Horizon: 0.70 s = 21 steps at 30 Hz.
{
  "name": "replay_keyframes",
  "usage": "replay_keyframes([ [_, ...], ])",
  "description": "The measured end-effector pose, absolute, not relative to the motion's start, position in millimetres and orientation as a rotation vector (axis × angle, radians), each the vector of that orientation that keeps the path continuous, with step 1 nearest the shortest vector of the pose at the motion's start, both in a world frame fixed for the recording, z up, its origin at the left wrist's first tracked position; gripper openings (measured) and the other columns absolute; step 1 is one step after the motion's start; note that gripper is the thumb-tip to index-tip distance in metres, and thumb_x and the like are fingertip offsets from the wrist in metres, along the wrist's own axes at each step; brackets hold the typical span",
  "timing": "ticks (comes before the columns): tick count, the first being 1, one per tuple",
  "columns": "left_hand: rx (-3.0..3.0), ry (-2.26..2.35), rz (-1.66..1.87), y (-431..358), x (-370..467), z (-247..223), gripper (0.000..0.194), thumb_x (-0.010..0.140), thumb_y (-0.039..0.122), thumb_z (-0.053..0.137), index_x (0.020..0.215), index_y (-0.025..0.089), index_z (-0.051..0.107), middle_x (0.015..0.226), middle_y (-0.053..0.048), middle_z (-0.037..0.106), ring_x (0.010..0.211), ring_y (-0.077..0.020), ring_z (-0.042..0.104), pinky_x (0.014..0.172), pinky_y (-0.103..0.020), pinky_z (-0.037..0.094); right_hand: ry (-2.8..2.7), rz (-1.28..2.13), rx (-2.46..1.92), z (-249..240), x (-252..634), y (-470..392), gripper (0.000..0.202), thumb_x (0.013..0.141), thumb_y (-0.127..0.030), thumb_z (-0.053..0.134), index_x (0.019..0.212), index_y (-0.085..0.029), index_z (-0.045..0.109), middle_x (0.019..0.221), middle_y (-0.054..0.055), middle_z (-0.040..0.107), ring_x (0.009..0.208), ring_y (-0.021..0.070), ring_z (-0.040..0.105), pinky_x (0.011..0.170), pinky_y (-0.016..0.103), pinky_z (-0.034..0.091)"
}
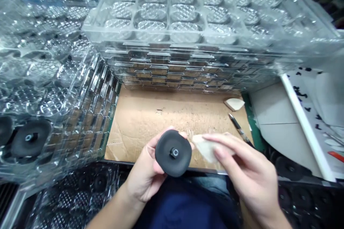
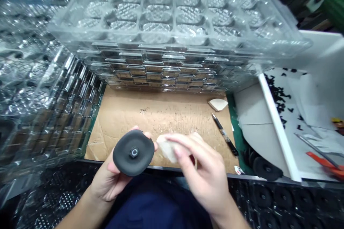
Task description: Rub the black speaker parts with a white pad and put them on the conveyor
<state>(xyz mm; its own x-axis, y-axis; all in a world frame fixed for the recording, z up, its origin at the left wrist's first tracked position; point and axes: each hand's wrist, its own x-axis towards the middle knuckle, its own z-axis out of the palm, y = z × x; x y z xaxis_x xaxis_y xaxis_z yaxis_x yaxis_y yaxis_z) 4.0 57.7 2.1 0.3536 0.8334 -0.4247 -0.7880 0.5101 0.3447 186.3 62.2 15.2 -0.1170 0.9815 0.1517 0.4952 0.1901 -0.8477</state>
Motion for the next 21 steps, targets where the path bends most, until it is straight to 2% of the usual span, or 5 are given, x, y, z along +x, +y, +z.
replay_keyframes([
  [3, 0.057, 0.525, 1.053, 57, 6, 0, 0.049, 0.053, 0.025, 0.081, 0.100, 0.027, 0.068, 0.102, -0.001, 0.070, 0.090, -0.0191, 0.066, 0.081, -0.025, 0.050, -1.320, 0.931, -1.578, -18, 187, 61, 0.020, 0.085, -0.028, 0.056, 0.101, -0.026, 0.066, 0.102, 0.004, 0.067, 0.090, 0.0210, 0.062, 0.073, 0.031, 0.051],
  [6, 0.009, 0.548, 1.047, 57, 6, -4, 0.042, 0.058, 0.018, 0.079, 0.098, 0.027, 0.068, 0.100, -0.001, 0.070, 0.087, -0.0174, 0.067, 0.079, -0.025, 0.051, -1.214, 1.213, -1.637, -43, 181, 53, 0.026, 0.083, -0.037, 0.057, 0.102, -0.022, 0.067, 0.105, 0.006, 0.068, 0.095, 0.0235, 0.063, 0.079, 0.035, 0.053],
  [9, -0.043, 0.578, 1.029, 59, 6, -8, 0.043, 0.057, 0.020, 0.079, 0.098, 0.025, 0.068, 0.101, -0.002, 0.069, 0.092, -0.0194, 0.065, 0.079, -0.026, 0.053, -1.215, 1.434, -1.619, -52, 171, 42, 0.029, 0.082, -0.041, 0.056, 0.099, -0.021, 0.069, 0.096, 0.006, 0.070, 0.087, 0.0237, 0.066, 0.073, 0.034, 0.056],
  [14, -0.134, 0.622, 1.047, 65, 7, -9, 0.039, 0.063, 0.028, 0.074, 0.100, 0.018, 0.066, 0.107, -0.006, 0.067, 0.100, -0.0228, 0.063, 0.086, -0.028, 0.052, -1.226, 1.475, -1.619, -51, 166, 40, 0.031, 0.081, -0.042, 0.058, 0.100, -0.021, 0.070, 0.080, 0.005, 0.071, 0.074, 0.0229, 0.067, 0.056, 0.031, 0.056],
  [21, -0.253, 0.738, 1.100, 70, 11, -15, 0.056, 0.072, 0.023, 0.068, 0.125, 0.019, 0.050, 0.106, -0.009, 0.068, 0.105, -0.0252, 0.061, 0.093, -0.032, 0.048, -1.339, 1.465, -1.645, -53, 169, 41, 0.031, 0.082, -0.041, 0.055, 0.099, -0.020, 0.070, 0.076, 0.006, 0.071, 0.070, 0.0214, 0.067, 0.060, 0.031, 0.056],
])
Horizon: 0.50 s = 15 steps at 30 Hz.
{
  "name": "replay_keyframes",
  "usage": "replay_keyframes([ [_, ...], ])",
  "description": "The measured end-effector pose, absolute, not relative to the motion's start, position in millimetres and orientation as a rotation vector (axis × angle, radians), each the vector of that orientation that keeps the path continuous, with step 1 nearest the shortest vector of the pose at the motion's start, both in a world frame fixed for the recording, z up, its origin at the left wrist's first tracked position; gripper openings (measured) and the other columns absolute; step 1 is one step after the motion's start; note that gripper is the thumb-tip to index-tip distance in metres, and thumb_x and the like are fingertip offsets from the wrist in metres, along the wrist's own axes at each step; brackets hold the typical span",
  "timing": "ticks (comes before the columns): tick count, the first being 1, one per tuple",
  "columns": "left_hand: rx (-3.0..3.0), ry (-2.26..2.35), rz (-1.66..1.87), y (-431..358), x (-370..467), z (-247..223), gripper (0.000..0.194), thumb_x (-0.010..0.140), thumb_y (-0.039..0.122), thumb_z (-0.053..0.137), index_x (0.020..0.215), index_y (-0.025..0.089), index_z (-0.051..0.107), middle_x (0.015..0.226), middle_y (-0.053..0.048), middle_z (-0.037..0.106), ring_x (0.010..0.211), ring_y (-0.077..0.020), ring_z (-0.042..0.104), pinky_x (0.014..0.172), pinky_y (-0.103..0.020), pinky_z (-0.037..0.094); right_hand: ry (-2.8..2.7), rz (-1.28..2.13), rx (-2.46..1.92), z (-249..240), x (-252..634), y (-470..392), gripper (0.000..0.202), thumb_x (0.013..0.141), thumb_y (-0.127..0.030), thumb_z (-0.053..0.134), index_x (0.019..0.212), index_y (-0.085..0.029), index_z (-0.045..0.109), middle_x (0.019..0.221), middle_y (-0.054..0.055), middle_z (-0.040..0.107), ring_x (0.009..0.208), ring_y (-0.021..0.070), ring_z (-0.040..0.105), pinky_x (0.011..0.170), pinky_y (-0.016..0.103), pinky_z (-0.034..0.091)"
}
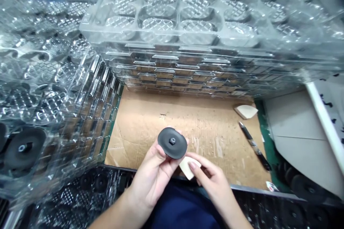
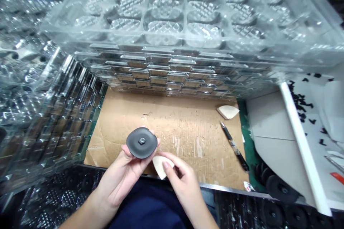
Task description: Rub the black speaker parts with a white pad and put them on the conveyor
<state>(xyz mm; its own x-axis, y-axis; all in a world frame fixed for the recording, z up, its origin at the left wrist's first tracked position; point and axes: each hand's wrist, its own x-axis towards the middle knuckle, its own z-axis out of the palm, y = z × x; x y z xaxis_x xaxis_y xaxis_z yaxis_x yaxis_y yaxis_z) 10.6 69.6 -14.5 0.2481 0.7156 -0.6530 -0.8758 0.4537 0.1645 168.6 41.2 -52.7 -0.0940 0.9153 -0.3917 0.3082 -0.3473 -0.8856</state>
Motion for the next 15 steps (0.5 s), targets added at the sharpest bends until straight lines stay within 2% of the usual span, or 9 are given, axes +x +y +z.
replay_keyframes([
  [5, -0.235, 0.751, 1.096, 71, 15, -18, 0.055, 0.071, 0.025, 0.069, 0.123, 0.019, 0.051, 0.106, -0.010, 0.068, 0.106, -0.0259, 0.061, 0.094, -0.035, 0.047, -1.400, 1.457, -1.643, -57, 175, 48, 0.029, 0.083, -0.038, 0.055, 0.100, -0.020, 0.069, 0.097, 0.008, 0.071, 0.082, 0.0227, 0.067, 0.068, 0.033, 0.057],
  [9, -0.179, 0.791, 1.084, 69, 19, -20, 0.049, 0.069, 0.025, 0.071, 0.115, 0.019, 0.058, 0.106, -0.009, 0.067, 0.106, -0.0247, 0.060, 0.094, -0.035, 0.046, -1.351, 1.195, -1.683, -36, 183, 67, 0.027, 0.084, -0.037, 0.054, 0.102, -0.021, 0.067, 0.103, 0.006, 0.069, 0.094, 0.0228, 0.064, 0.082, 0.036, 0.053],
  [12, -0.087, 0.833, 1.068, 65, 22, -21, 0.049, 0.065, 0.024, 0.075, 0.112, 0.022, 0.061, 0.108, -0.006, 0.067, 0.101, -0.0205, 0.061, 0.089, -0.030, 0.048, -1.426, 0.880, -1.600, -5, 175, 83, 0.022, 0.086, -0.028, 0.053, 0.105, -0.024, 0.064, 0.105, 0.005, 0.067, 0.093, 0.0204, 0.062, 0.079, 0.033, 0.051],
  [15, -0.005, 0.895, 1.036, 59, 24, -20, 0.043, 0.056, 0.023, 0.080, 0.097, 0.020, 0.068, 0.092, -0.002, 0.070, 0.089, -0.0158, 0.062, 0.079, -0.021, 0.049, -1.875, 0.763, -1.204, 16, 160, 96, 0.028, 0.089, -0.016, 0.046, 0.113, -0.023, 0.060, 0.094, 0.003, 0.067, 0.080, 0.0161, 0.059, 0.070, 0.030, 0.045],
])
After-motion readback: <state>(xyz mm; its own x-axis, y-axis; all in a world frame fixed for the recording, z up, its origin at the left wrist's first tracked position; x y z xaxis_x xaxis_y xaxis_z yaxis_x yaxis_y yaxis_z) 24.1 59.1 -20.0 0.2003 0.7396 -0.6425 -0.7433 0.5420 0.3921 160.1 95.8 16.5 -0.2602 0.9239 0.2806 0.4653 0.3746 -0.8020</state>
